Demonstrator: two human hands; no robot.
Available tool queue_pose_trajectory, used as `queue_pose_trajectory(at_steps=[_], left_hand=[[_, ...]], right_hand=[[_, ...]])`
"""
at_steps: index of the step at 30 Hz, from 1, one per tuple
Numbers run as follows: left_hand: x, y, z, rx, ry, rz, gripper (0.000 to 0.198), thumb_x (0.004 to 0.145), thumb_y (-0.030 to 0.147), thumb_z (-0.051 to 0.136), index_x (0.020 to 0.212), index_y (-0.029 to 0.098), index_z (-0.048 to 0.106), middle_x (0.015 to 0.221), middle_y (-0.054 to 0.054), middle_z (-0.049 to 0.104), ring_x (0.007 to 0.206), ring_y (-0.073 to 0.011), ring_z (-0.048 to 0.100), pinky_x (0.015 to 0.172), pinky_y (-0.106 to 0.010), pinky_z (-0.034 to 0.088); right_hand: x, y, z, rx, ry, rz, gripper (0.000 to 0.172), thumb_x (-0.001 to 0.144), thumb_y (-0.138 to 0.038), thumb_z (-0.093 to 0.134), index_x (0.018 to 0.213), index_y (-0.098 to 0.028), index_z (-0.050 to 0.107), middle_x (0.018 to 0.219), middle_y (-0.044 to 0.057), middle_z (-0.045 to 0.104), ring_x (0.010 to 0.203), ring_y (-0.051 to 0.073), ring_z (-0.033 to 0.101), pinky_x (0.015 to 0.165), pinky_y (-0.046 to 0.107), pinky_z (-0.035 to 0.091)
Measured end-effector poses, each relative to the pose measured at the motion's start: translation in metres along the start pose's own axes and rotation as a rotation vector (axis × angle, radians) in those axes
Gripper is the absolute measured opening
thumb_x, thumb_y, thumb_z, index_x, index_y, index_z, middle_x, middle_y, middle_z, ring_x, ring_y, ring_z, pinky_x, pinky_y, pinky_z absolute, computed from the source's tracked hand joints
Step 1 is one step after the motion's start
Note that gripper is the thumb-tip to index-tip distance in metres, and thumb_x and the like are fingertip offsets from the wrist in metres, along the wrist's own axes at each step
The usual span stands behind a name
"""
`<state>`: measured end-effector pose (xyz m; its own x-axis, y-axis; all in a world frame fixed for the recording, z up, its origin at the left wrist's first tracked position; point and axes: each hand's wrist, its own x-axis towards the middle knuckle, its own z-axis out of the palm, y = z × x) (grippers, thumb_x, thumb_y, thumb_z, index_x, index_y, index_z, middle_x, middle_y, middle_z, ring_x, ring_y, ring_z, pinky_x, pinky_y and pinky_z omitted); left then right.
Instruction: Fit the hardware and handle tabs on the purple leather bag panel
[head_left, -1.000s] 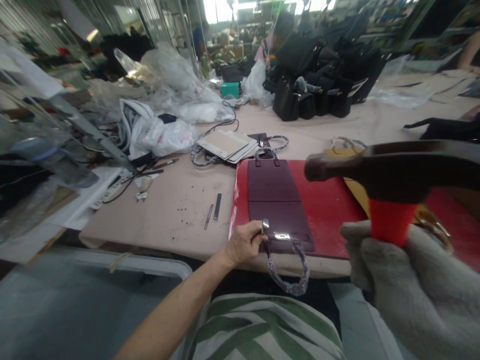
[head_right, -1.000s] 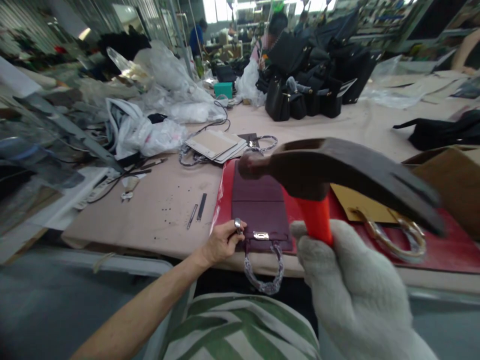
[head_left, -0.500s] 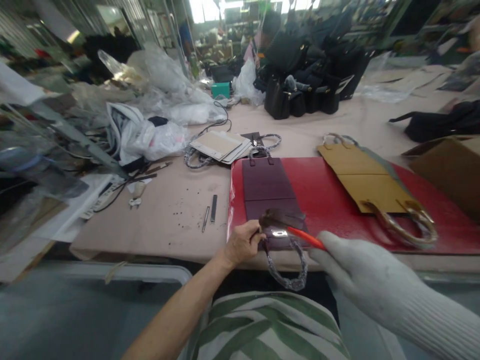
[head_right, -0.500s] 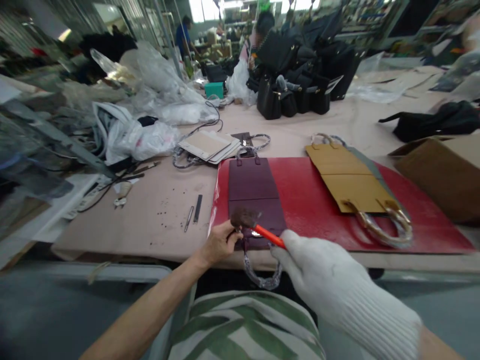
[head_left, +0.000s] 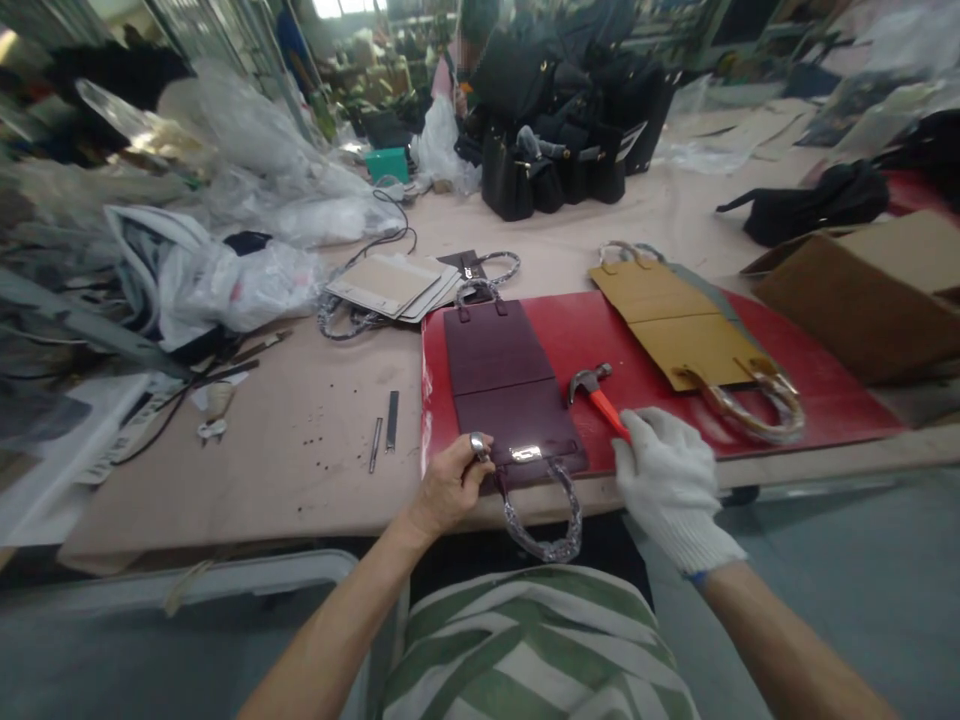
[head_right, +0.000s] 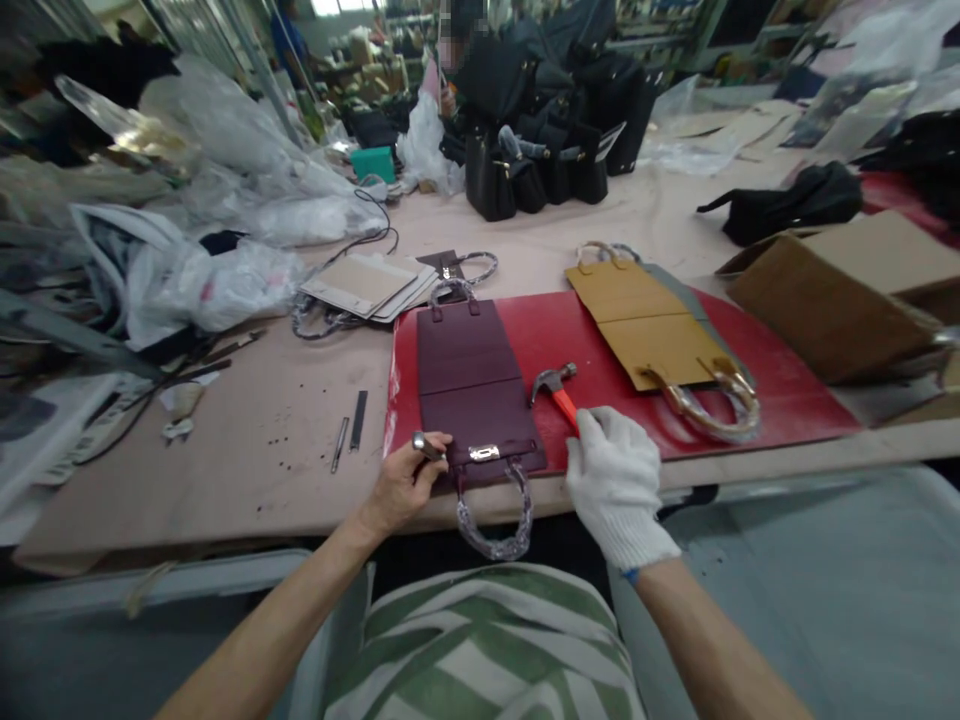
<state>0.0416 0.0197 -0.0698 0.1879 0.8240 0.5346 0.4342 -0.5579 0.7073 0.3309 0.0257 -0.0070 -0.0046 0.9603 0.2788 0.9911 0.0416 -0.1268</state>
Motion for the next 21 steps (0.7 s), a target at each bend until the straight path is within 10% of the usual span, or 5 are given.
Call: queue_pose_trajectory(at_steps=[7,11,17,21], left_hand=[[-0.006,0.004,0.0,-0.037,0.061,-0.017,0.014,0.091,0.014,0.062,0.104,0.018,0.065,0.111,-0.012,0.075,0.106,-0.021,0.073,0.093,-0.035,0.06],[-0.005,0.01,-0.001,-0.093,0.125,-0.206,0.009,0.09,0.02,0.064,0.098,0.018,0.07,0.106,-0.01,0.077,0.102,-0.0212,0.074,0.095,-0.037,0.059],[0.011,0.008,-0.007,-0.578,0.392,-0.642,0.029,0.086,0.043,0.075,0.096,0.017,0.07,0.102,-0.008,0.077,0.092,-0.0219,0.076,0.084,-0.035,0.062],[0.025,0.015,-0.001,-0.579,0.244,-0.616,0.026,0.086,0.04,0.077,0.095,0.016,0.073,0.102,-0.008,0.078,0.096,-0.0213,0.075,0.095,-0.036,0.058]], right_hand=[[-0.045,-0.049,0.007,0.8,-0.566,0.506,0.041,0.091,-0.057,0.05,0.085,-0.021,0.067,0.076,0.008,0.07,0.069,0.022,0.065,0.061,0.032,0.046],[-0.058,-0.073,0.029,1.296,-0.519,0.806,0.038,0.084,-0.057,0.056,0.078,-0.02,0.059,0.063,0.0,0.061,0.045,0.013,0.05,0.042,0.025,0.035],[-0.07,-0.086,0.033,1.403,-0.48,0.81,0.038,0.083,-0.055,0.062,0.071,-0.02,0.054,0.056,-0.004,0.055,0.041,0.008,0.045,0.04,0.021,0.032],[-0.083,-0.095,0.034,1.507,-0.591,0.783,0.042,0.082,-0.06,0.065,0.076,-0.019,0.056,0.059,-0.002,0.06,0.041,0.01,0.051,0.041,0.022,0.038]])
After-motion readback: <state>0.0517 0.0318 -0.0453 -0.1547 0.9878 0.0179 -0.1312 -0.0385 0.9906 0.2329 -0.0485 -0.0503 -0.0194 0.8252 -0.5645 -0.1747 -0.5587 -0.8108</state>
